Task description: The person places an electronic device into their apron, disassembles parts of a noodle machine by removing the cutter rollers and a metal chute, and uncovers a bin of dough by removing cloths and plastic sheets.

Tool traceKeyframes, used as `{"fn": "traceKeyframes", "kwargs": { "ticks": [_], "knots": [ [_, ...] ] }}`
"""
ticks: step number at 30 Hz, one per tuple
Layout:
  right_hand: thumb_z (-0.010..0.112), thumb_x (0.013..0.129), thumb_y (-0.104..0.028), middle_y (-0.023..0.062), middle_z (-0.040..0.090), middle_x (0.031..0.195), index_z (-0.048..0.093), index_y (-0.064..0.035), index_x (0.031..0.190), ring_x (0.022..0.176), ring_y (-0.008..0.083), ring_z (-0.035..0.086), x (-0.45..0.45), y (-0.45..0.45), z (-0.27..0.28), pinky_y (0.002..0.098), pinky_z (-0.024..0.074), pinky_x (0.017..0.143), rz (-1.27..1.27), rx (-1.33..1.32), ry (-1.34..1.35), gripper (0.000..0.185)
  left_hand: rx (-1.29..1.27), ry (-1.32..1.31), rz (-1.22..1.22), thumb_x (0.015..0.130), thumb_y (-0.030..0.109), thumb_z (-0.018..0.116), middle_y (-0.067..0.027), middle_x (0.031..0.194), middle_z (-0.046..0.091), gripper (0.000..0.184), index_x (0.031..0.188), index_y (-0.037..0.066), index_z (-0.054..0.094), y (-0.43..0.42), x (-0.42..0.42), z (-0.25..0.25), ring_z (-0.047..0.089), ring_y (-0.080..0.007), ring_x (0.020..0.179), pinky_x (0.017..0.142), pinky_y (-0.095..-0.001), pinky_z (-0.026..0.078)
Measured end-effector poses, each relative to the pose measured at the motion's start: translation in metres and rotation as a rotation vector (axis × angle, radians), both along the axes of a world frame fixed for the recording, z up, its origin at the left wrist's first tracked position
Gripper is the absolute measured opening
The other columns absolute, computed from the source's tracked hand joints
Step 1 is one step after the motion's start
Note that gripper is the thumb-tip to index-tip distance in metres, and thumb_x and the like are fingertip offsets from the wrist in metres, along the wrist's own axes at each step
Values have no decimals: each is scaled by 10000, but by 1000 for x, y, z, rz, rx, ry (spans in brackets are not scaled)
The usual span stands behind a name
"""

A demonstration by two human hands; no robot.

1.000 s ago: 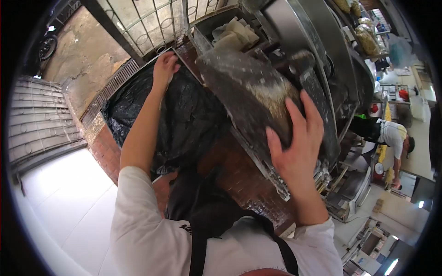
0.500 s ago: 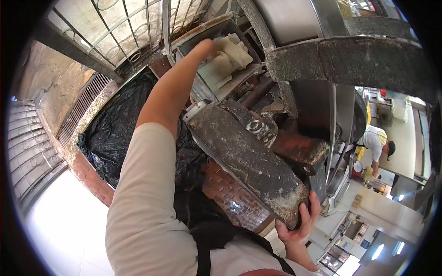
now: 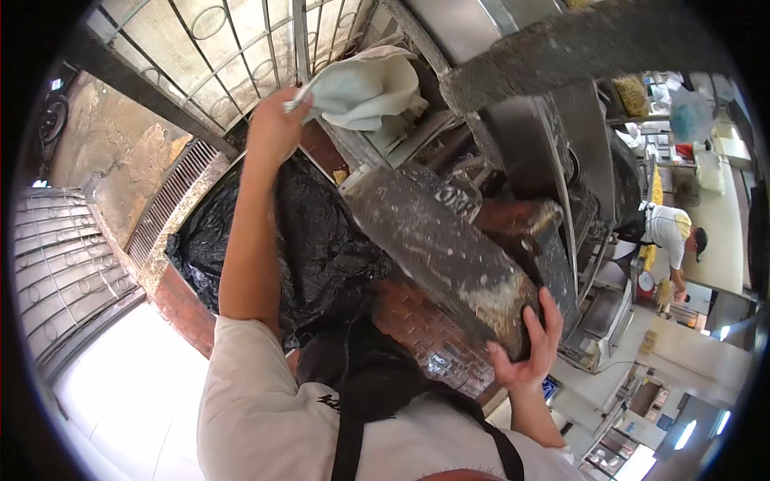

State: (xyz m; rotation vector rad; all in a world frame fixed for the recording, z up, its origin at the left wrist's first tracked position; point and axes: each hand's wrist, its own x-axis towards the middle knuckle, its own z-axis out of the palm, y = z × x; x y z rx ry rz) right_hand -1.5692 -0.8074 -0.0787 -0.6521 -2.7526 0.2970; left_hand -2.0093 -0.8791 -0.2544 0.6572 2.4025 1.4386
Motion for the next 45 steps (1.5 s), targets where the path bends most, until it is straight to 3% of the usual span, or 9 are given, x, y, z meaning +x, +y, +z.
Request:
{"fn": "traceKeyframes", "kwargs": {
  "ticks": [8, 15, 18, 24, 31, 34, 39, 43, 45],
  "knots": [
    [644, 900, -465, 280, 510, 1340, 443, 4, 1387, 1244, 410, 497, -32, -25, 14, 530, 375, 1052, 189, -75, 534, 705, 996, 172, -257, 977, 162, 589, -70, 983, 686, 232, 1110, -10, 671, -127, 38, 159, 630, -149, 915, 760, -268, 499],
    [756, 796, -262, 189, 578, 1239, 408, -35, 1397, 1170, 409, 528, -156, -95, 26, 561, 329, 1060, 575, -365, 461, 731, 399, 554, -919, 764, 234, 791, -127, 759, 661, 341, 889, -69, 698, -140, 122, 270, 604, -212, 671, 591, -312, 472],
    [739, 804, -284, 132, 593, 1179, 627, -89, 1211, 1122, 328, 545, -179, -89, -7, 552, 278, 1085, 529, -1195, -228, 464, 469, 489, -639, 772, 233, 787, -74, 829, 691, 313, 950, -11, 706, -175, 111, 251, 640, -177, 712, 622, -311, 489],
    [726, 813, -290, 107, 653, 979, 659, -72, 1046, 1045, 326, 610, -149, -96, -60, 522, 326, 1043, 888, -655, -48, 326, 705, 364, -27, 893, 368, 710, -88, 871, 652, 421, 1011, -36, 683, -276, 64, 209, 600, -179, 820, 740, -283, 458],
    [647, 824, -37, 175, 650, 922, 604, -29, 1017, 876, 360, 663, -139, -83, 15, 352, 519, 760, 246, -695, 355, 197, 209, 320, 578, 943, 461, 628, -62, 902, 687, 479, 1044, -1, 707, -283, 68, 183, 611, -143, 873, 752, -276, 477],
    [641, 826, -24, 151, 662, 916, 621, -35, 1027, 835, 325, 673, -158, -91, 24, 334, 521, 748, 386, -738, 554, 202, 282, 260, -182, 848, 232, 706, -100, 1188, 636, 536, 1310, 8, 552, -233, 133, 145, 627, -165, 1010, 838, -324, 509],
    [707, 817, -156, 244, 561, 1224, 491, -19, 1290, 1108, 386, 565, -157, -95, 30, 409, 451, 942, 446, -528, 628, 537, 308, -82, -160, 742, 52, 736, -61, 910, 673, 336, 1070, 12, 675, -156, 169, 175, 651, -208, 869, 843, -282, 497],
    [720, 832, -230, 260, 571, 1236, 497, -12, 1300, 1134, 439, 544, -149, -78, -6, 447, 441, 952, 308, -596, 224, 562, 781, -233, -366, 681, 39, 780, -55, 1040, 631, 498, 1159, 28, 640, -131, 174, 198, 624, -183, 948, 851, -279, 474],
    [715, 844, -238, 257, 595, 1196, 516, -6, 1276, 1119, 450, 546, -153, -67, -7, 461, 443, 941, 372, -617, 266, 529, 471, 16, -302, 665, 49, 804, -57, 1063, 615, 545, 1180, 32, 626, -139, 163, 198, 615, -196, 974, 860, -298, 469]
  ]
}}
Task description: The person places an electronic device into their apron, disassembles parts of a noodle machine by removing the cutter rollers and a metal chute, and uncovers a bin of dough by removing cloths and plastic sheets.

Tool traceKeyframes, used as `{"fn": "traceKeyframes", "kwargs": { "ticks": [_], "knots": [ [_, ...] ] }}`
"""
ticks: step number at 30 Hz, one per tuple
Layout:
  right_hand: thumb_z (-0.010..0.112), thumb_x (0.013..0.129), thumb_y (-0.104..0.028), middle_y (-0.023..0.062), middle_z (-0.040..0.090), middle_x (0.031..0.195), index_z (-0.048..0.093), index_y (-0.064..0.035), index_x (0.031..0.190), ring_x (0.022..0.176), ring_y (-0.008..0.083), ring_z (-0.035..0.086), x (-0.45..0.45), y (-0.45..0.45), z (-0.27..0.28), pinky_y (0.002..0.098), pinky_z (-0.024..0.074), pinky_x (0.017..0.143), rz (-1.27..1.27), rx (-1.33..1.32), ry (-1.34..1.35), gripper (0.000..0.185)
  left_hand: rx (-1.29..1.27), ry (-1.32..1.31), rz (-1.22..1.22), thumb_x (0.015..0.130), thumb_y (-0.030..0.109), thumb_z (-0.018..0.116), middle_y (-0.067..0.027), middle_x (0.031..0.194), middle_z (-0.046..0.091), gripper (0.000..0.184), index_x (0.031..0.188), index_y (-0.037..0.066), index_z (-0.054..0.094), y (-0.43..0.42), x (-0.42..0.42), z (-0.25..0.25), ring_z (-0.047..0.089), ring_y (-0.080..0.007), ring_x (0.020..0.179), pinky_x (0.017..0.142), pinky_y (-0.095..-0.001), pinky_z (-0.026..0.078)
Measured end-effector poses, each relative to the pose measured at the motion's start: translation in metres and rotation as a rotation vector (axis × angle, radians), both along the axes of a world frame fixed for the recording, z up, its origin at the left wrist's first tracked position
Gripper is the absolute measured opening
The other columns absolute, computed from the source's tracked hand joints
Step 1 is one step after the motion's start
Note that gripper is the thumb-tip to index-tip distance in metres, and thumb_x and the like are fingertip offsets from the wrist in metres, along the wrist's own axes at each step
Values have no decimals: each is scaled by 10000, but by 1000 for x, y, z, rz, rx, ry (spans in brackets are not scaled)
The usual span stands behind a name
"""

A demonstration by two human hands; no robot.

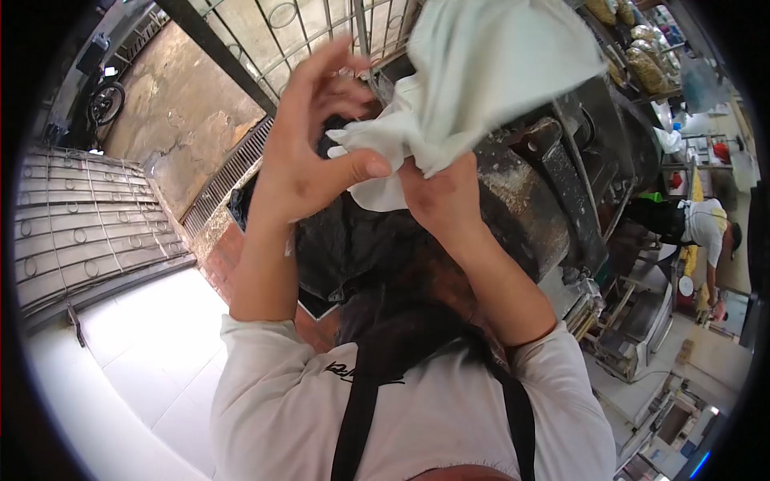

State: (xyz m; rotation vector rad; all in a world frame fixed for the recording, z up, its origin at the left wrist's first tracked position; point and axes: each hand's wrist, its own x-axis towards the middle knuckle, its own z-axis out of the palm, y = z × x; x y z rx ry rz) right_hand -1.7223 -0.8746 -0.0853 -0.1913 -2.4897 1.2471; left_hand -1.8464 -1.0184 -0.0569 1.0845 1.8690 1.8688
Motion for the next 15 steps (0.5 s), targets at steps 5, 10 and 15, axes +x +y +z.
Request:
{"fn": "traceKeyframes", "kwargs": {
  "ticks": [5, 10, 15],
  "knots": [
    [691, 844, -137, 233, 595, 1201, 610, -6, 1182, 1131, 422, 556, 17, 0, 41, 446, 436, 950, 52, -55, -53, 371, -7, -14, -105, 773, 116, 739, -86, 970, 639, 354, 1106, 48, 639, 33, -24, -69, 616, -178, 896, 816, -314, 488],
    [690, 797, -98, 187, 540, 1333, 566, -9, 1265, 1300, 382, 473, 94, 32, 55, 563, 281, 1113, -315, 606, -51, 492, -188, 366, 107, 874, 95, 637, -125, 1028, 687, 240, 1101, 17, 646, 150, -129, -184, 647, -238, 999, 874, -376, 511],
    [726, 788, -185, 188, 506, 1376, 370, 17, 1433, 1341, 387, 406, 112, 41, 21, 538, 252, 1129, -575, 631, -341, 764, -267, -221, 253, 810, 176, 626, -194, 966, 695, 347, 1122, 25, 626, 279, -212, -216, 683, -355, 928, 785, -429, 537]
  ]
}}
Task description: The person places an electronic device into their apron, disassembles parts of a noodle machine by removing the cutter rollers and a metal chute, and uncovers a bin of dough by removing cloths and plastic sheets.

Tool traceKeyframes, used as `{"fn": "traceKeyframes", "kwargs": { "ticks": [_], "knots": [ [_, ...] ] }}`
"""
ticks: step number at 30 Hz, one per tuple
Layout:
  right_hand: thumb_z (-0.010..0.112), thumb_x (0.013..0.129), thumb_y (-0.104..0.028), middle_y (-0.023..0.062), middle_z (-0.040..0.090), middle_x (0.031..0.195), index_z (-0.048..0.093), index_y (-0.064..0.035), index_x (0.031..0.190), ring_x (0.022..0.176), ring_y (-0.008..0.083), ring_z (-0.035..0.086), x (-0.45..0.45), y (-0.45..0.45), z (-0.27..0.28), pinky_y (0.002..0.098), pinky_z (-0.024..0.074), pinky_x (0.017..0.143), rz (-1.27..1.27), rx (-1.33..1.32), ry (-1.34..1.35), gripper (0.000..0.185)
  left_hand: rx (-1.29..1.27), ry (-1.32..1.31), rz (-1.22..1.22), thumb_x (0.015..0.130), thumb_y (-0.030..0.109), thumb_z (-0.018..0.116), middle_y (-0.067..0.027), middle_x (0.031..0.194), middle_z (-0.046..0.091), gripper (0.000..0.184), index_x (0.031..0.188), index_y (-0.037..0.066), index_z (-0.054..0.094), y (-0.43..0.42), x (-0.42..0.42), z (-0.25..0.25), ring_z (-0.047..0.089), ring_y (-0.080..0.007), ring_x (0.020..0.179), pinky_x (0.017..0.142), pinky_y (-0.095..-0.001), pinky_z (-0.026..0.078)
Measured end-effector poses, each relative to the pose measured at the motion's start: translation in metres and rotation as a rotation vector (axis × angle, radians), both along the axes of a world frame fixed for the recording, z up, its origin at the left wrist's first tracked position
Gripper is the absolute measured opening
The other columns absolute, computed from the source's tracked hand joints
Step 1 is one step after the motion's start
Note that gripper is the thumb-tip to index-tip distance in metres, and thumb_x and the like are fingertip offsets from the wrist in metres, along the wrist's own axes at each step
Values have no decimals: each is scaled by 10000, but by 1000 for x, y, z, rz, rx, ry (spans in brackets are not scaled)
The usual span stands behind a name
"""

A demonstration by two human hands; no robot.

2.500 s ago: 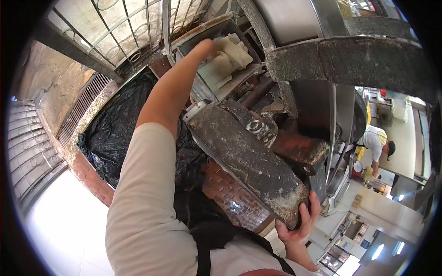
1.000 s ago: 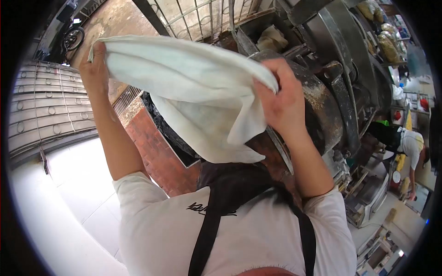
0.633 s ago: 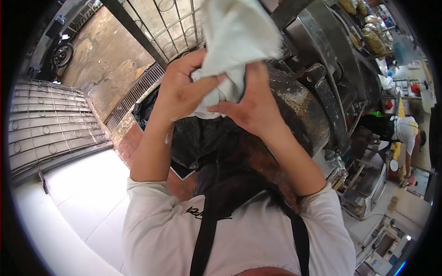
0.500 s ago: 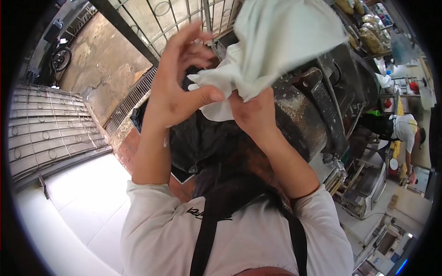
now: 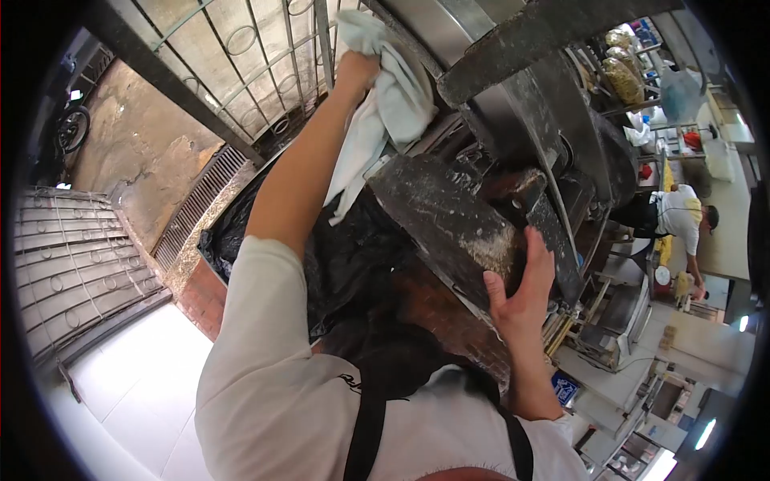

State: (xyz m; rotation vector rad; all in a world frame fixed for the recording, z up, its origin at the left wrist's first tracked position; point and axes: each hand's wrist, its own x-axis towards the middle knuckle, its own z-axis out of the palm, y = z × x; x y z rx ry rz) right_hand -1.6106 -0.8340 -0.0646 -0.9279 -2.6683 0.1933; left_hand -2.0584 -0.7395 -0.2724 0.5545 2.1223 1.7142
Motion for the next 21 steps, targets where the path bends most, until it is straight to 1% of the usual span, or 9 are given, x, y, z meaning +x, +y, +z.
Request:
{"fn": "traceKeyframes", "kwargs": {
  "ticks": [1, 4, 6, 9, 11, 13, 15, 17, 21],
  "knots": [
    [736, 782, -207, 188, 505, 1379, 355, 22, 1441, 1333, 387, 409, -1, 2, -6, 529, 263, 1124, -4, 8, -24, 795, -70, -128, 21, 819, 185, 609, -195, 972, 698, 358, 1139, 26, 619, 12, -12, 3, 685, -362, 918, 779, -431, 539],
    [758, 763, -262, 188, 511, 1374, 360, 34, 1435, 1272, 383, 452, -3, 5, -7, 490, 313, 1092, -86, -56, -23, 835, 438, -405, 289, 823, 203, 604, -254, 1031, 686, 410, 1150, -44, 585, 26, -19, 9, 672, -417, 940, 815, -463, 526],
    [760, 763, -275, 187, 520, 1364, 357, 36, 1437, 1241, 378, 468, -3, 5, -7, 466, 336, 1072, -89, -62, -23, 845, 334, -175, 437, 840, 176, 610, -245, 1104, 652, 465, 1235, -59, 538, 53, -43, -33, 650, -371, 1015, 876, -407, 510],
    [758, 767, -285, 185, 534, 1347, 354, 40, 1439, 1221, 372, 480, -4, 7, -6, 449, 357, 1055, -95, -76, -25, 849, 187, 75, 501, 844, 178, 642, -252, 1145, 627, 563, 1323, -69, 478, 62, -14, -33, 629, -348, 1073, 940, -375, 481],
    [755, 772, -291, 183, 540, 1339, 352, 42, 1441, 1213, 369, 485, -4, 7, -6, 446, 363, 1048, -95, -84, -34, 849, 248, 198, 326, 836, 282, 674, -372, 1338, 431, 742, 1327, -184, 371, 25, 30, -4, 432, -415, 1302, 1093, -415, 340],
    [753, 779, -298, 182, 543, 1335, 349, 43, 1443, 1202, 369, 491, -5, 7, -5, 445, 365, 1043, -103, -77, -44, 849, 224, 172, 208, 816, 311, 720, -342, 1345, 444, 796, 1361, -145, 361, -28, 64, 3, 420, -420, 1306, 1111, -429, 316],
    [749, 784, -300, 187, 543, 1331, 348, 42, 1443, 1192, 370, 496, -5, 7, -5, 446, 367, 1040, -106, -81, -51, 844, 68, 179, 396, 813, 309, 740, -300, 1351, 460, 772, 1380, -81, 389, -58, 70, -62, 458, -405, 1270, 1092, -446, 344],
    [744, 791, -302, 191, 544, 1328, 348, 43, 1443, 1185, 372, 499, -6, 9, -5, 448, 368, 1037, -102, -73, -51, 837, -288, 365, 566, 799, 308, 758, -287, 1287, 525, 726, 1337, -61, 441, -72, 82, -124, 525, -409, 1199, 1010, -470, 422],
    [737, 802, -305, 197, 544, 1321, 353, 45, 1439, 1180, 373, 503, -5, 8, -6, 450, 371, 1031, -85, -76, -60, 821, -531, 116, 63, 813, 261, 713, -262, 1094, 636, 479, 1185, -11, 581, -80, 96, -181, 608, -438, 1042, 896, -514, 477]
  ]
}}
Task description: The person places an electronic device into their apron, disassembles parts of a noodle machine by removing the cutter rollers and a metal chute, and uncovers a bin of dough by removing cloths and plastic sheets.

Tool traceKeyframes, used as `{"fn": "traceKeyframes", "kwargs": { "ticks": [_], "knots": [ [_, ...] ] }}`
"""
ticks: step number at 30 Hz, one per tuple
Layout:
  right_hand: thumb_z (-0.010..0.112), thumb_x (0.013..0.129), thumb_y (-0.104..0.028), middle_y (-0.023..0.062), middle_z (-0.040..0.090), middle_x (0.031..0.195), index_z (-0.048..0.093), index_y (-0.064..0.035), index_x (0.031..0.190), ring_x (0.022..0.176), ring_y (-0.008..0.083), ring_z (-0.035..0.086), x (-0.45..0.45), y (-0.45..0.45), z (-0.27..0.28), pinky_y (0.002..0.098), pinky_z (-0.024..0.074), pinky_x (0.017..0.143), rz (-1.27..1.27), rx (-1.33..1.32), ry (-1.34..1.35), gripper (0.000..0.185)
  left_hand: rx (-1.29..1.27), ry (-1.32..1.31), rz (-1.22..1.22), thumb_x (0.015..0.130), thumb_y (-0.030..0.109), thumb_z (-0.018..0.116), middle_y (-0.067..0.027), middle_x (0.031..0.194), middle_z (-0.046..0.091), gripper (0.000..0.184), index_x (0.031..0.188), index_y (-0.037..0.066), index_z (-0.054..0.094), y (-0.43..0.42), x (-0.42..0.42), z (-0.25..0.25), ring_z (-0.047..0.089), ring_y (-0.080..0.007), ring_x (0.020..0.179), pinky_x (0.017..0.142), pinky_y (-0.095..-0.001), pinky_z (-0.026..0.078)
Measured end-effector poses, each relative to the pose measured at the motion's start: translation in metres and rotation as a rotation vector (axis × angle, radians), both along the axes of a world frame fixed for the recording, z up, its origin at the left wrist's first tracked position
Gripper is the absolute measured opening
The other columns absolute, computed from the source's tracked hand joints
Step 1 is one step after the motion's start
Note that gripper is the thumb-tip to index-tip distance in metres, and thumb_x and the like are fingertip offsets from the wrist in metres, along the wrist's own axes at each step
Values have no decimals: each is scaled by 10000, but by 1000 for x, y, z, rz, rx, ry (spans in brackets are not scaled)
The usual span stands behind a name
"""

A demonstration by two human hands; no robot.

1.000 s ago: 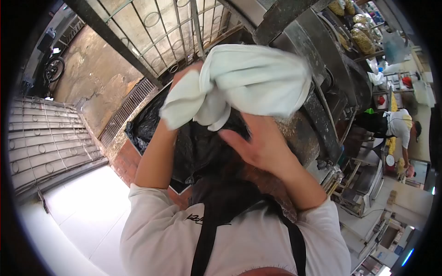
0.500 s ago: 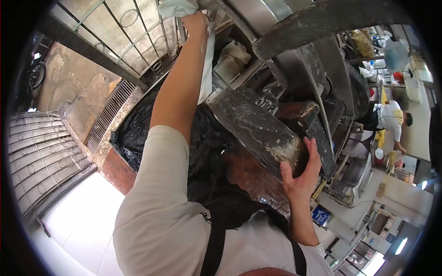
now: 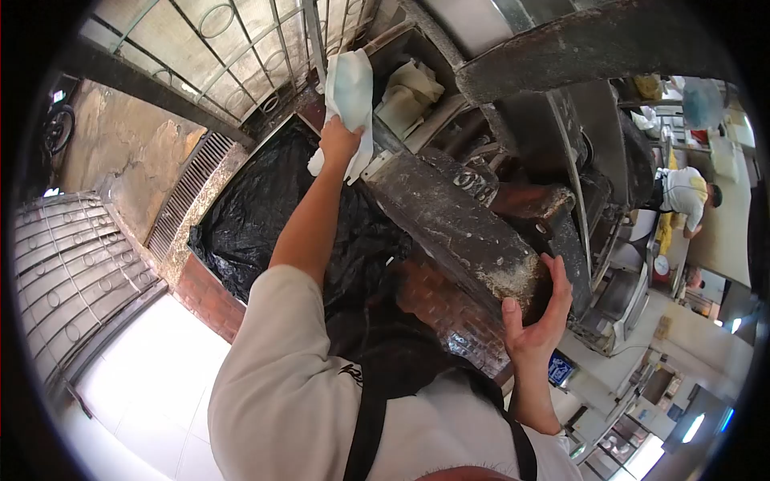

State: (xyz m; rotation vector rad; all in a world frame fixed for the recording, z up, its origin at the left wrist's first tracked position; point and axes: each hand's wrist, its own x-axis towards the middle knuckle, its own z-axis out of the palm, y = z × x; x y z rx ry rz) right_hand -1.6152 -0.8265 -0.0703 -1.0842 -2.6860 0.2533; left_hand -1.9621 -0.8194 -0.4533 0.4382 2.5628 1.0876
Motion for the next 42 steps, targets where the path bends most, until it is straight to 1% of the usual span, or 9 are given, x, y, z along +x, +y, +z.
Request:
{"fn": "traceKeyframes", "kwargs": {
  "ticks": [5, 9, 12, 15, 21, 26, 31, 37, 42],
  "knots": [
    [730, 808, -297, 198, 546, 1319, 361, 45, 1433, 1182, 371, 505, -1, -2, -1, 448, 373, 1030, 10, 25, -8, 802, 274, 229, 189, 806, 99, 595, -225, 898, 652, 131, 893, 12, 639, -17, -50, -8, 611, -445, 881, 785, -487, 485],
    [726, 808, -309, 200, 552, 1311, 368, 36, 1432, 1183, 367, 511, 0, -2, -1, 445, 374, 1031, -21, 8, 14, 798, 533, 374, 526, 748, -22, 560, -270, 1043, 587, 310, 1053, -25, 614, -15, -62, -9, 555, -447, 998, 876, -477, 448],
    [714, 817, -348, 204, 556, 1305, 378, 33, 1428, 1178, 366, 519, 1, -1, -4, 444, 377, 1031, -27, -10, 22, 795, -9, -229, -29, 826, 117, 566, -241, 1143, 610, 382, 1179, -28, 595, 7, -66, -110, 556, -436, 1074, 929, -457, 455],
    [691, 837, -395, 216, 552, 1307, 384, 35, 1423, 1178, 371, 522, 3, -1, -5, 442, 374, 1035, -25, -12, 14, 789, -10, -122, -560, 823, 148, 628, -264, 1168, 643, 454, 1245, -12, 587, 8, -47, -133, 588, -403, 1149, 970, -426, 447],
    [678, 869, -394, 222, 527, 1341, 366, 34, 1439, 1223, 358, 505, 3, -1, -4, 430, 352, 1066, -1, -20, 7, 777, -55, -151, -273, 837, 297, 702, -244, 1174, 627, 534, 1236, -37, 585, -103, 70, -115, 593, -389, 1114, 950, -450, 468],
    [683, 881, -407, 227, 500, 1376, 339, 49, 1453, 1281, 327, 470, 2, -2, -11, 413, 314, 1109, -21, -75, 114, 808, -705, -511, -805, 716, 545, 775, -209, 1506, 323, 1023, 1473, 43, 303, -288, 270, -116, 396, -381, 1346, 1049, -537, 398],
    [659, 903, -329, 227, 491, 1385, 324, 56, 1457, 1287, 318, 464, 4, -1, -12, 405, 300, 1120, 38, -44, 134, 753, -748, -699, -521, 889, 324, 647, -250, 1283, 562, 508, 1312, 63, 542, -378, 340, -188, 569, -431, 1154, 970, -488, 474],
    [656, 890, -168, 232, 473, 1403, 379, 47, 1416, 1294, 332, 469, 29, -5, -18, 441, 358, 1092, 323, 138, 404, 632, -2, -445, -69, 972, 216, 545, -189, 1109, 667, 314, 1168, -26, 580, -297, 292, -90, 623, -381, 1065, 909, -405, 483],
    [773, 732, -123, 225, 512, 1361, 492, -29, 1358, 1303, 386, 466, 75, -84, -92, 452, 388, 1076, 833, -638, 165, 692, 585, -943, -163, 1007, 221, 546, -63, 1015, 666, 269, 1146, -6, 582, -288, 247, 96, 624, -153, 969, 852, -288, 489]
  ]
}}
